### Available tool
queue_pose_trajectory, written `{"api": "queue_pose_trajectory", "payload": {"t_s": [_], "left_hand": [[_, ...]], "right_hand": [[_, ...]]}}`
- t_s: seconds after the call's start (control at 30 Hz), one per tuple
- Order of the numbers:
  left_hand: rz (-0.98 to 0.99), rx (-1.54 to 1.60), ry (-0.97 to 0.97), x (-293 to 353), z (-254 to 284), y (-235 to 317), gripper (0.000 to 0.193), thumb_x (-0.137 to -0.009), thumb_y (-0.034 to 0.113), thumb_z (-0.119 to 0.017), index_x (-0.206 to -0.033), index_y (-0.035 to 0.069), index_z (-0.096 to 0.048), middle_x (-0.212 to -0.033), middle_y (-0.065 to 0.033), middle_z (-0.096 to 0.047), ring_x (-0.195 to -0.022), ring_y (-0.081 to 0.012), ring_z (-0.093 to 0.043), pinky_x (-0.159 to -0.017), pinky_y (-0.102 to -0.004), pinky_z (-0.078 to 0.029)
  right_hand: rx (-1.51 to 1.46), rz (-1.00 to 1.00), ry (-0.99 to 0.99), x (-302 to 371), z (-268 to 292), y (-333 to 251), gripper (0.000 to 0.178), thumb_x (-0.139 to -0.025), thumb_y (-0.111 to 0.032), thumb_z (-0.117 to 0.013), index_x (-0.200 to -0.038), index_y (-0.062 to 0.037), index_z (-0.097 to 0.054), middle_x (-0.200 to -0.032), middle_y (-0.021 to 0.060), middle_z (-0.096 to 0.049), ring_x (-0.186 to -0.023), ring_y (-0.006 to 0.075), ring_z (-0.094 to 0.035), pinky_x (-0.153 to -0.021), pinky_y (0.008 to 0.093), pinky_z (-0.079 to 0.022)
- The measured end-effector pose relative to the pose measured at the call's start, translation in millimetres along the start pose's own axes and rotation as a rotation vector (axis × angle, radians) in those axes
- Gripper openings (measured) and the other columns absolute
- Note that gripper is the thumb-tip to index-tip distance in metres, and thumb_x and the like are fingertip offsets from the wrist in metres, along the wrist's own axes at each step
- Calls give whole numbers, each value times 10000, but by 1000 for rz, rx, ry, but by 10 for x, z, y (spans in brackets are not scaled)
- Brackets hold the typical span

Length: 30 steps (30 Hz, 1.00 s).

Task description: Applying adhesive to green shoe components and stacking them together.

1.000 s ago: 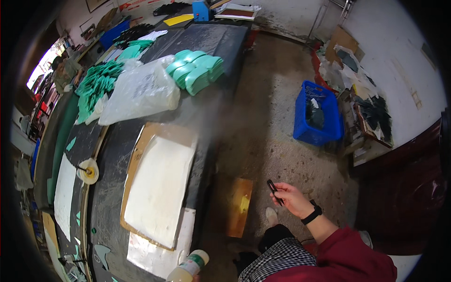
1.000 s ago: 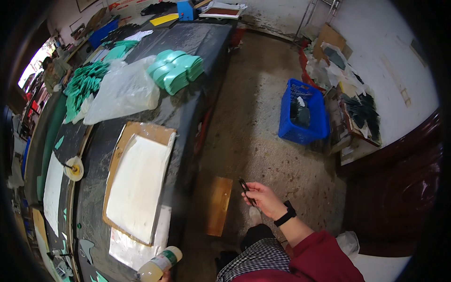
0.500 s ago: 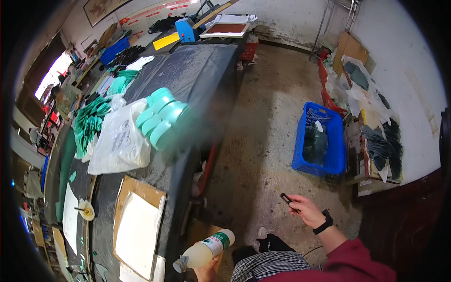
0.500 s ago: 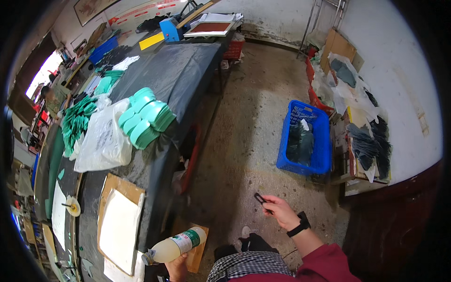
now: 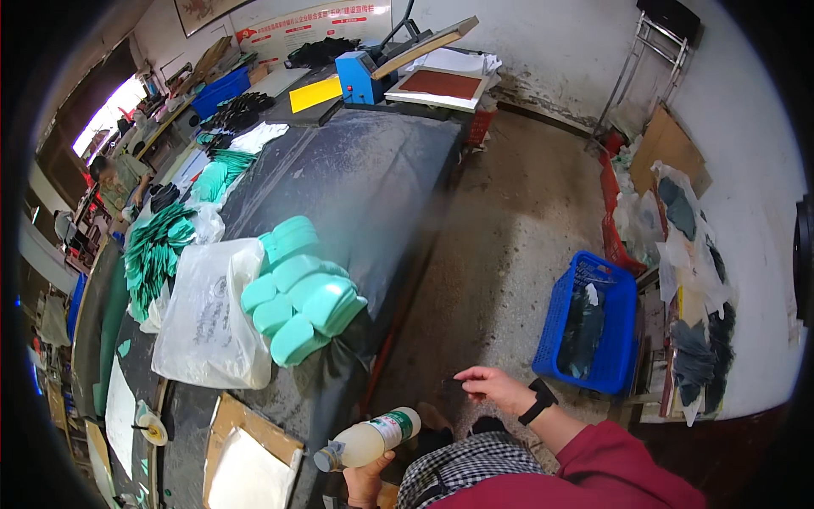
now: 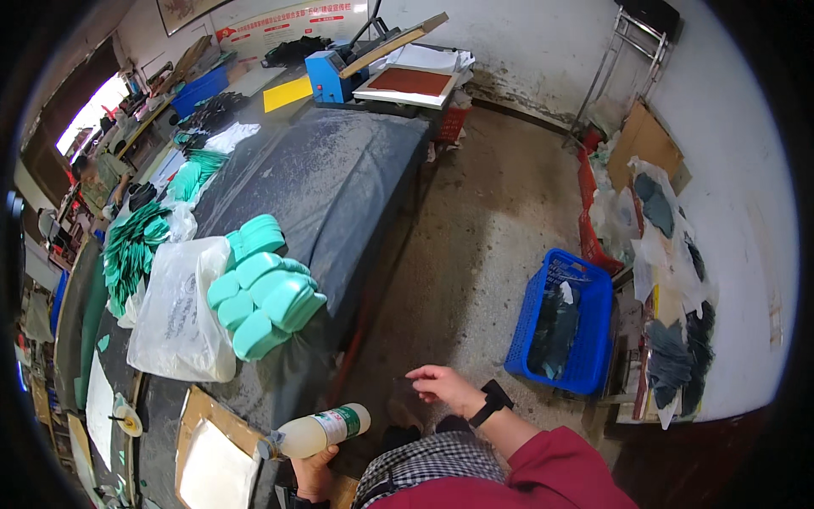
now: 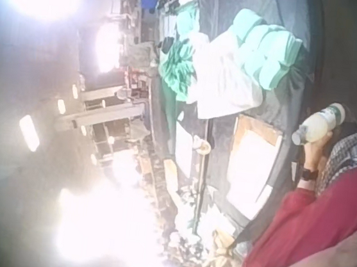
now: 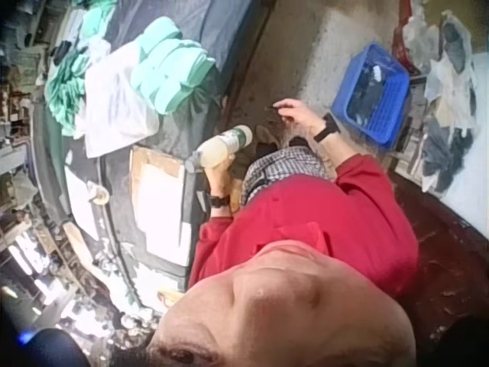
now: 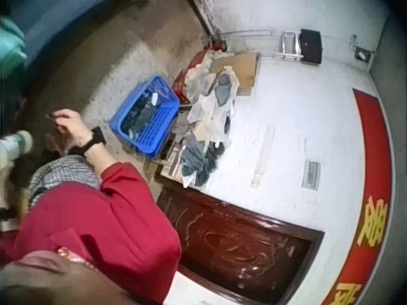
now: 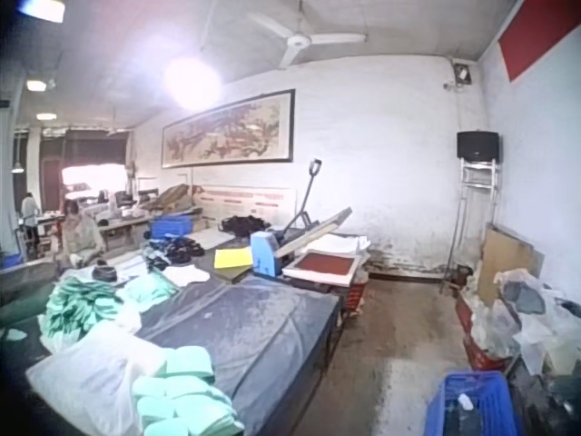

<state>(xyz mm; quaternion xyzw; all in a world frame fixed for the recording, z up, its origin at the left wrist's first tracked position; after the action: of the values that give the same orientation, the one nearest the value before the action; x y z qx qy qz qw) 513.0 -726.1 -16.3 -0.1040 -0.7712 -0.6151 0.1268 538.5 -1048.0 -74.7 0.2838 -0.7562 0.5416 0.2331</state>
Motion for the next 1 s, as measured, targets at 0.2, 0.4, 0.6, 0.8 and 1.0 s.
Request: {"api": "queue_pose_trajectory", "payload": {"t_s": [0.2, 0.4, 0.6, 0.8, 1.0], "left_hand": [[-136, -89, 63, -850, -342, 537, 807, -696, 258, -952, -1347, 4, -549, -1204, -74, -643, -1116, -231, -620, -1010, -391, -490], [-66, -67, 268, -1398, -694, 751, 777, -693, 231, -935, -1333, 0, -562, -1209, -84, -647, -1113, -237, -626, -1016, -395, -487], [-26, -265, 444, -1709, -1122, 697, 623, -805, 171, -842, -1334, -31, -583, -1221, -115, -665, -1123, -241, -633, -990, -371, -501], [67, -220, 410, -2122, -1534, 696, 774, -727, 60, -897, -1401, 23, -518, -1324, -76, -588, -1223, -232, -549, -1082, -361, -427], [61, -1, 556, -2082, -1632, 631, 808, -732, 51, -931, -1423, 13, -514, -1374, -83, -591, -1268, -189, -554, -1097, -348, -462]], "right_hand": [[26, 67, 21, -1033, 336, -988, 231, -993, -134, -657, -1214, -74, -686, -925, -31, -669, -800, 66, -634, -726, 233, -540], [161, 27, -56, -2438, 662, -2158, 216, -972, -119, -654, -1179, -60, -676, -886, -12, -665, -755, 69, -627, -654, 234, -528], [170, 242, -78, -3928, 763, -3784, 362, -948, -93, -661, -1295, -11, -597, -917, 46, -676, -778, 118, -648, -676, 261, -541], [-100, 349, -12, -4375, 399, -4534, 689, -947, -139, -710, -1535, 15, -387, -1391, 130, -551, -1119, 159, -614, -946, 320, -524], [389, -64, -745, -3331, -658, -3354, 568, -919, -62, -734, -1448, -31, -529, -1288, 47, -622, -1117, 119, -596, -987, 310, -500]]}}
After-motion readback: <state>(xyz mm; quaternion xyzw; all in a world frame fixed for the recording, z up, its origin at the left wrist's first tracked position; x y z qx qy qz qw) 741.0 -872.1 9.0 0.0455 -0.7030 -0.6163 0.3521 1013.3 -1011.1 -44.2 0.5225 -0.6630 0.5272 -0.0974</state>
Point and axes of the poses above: each hand's wrist, its own x-axis away from the middle knuckle, its own z-axis out of the back of the hand, y = z × x, the point moved 6 cm from there along -x, towards the middle knuckle
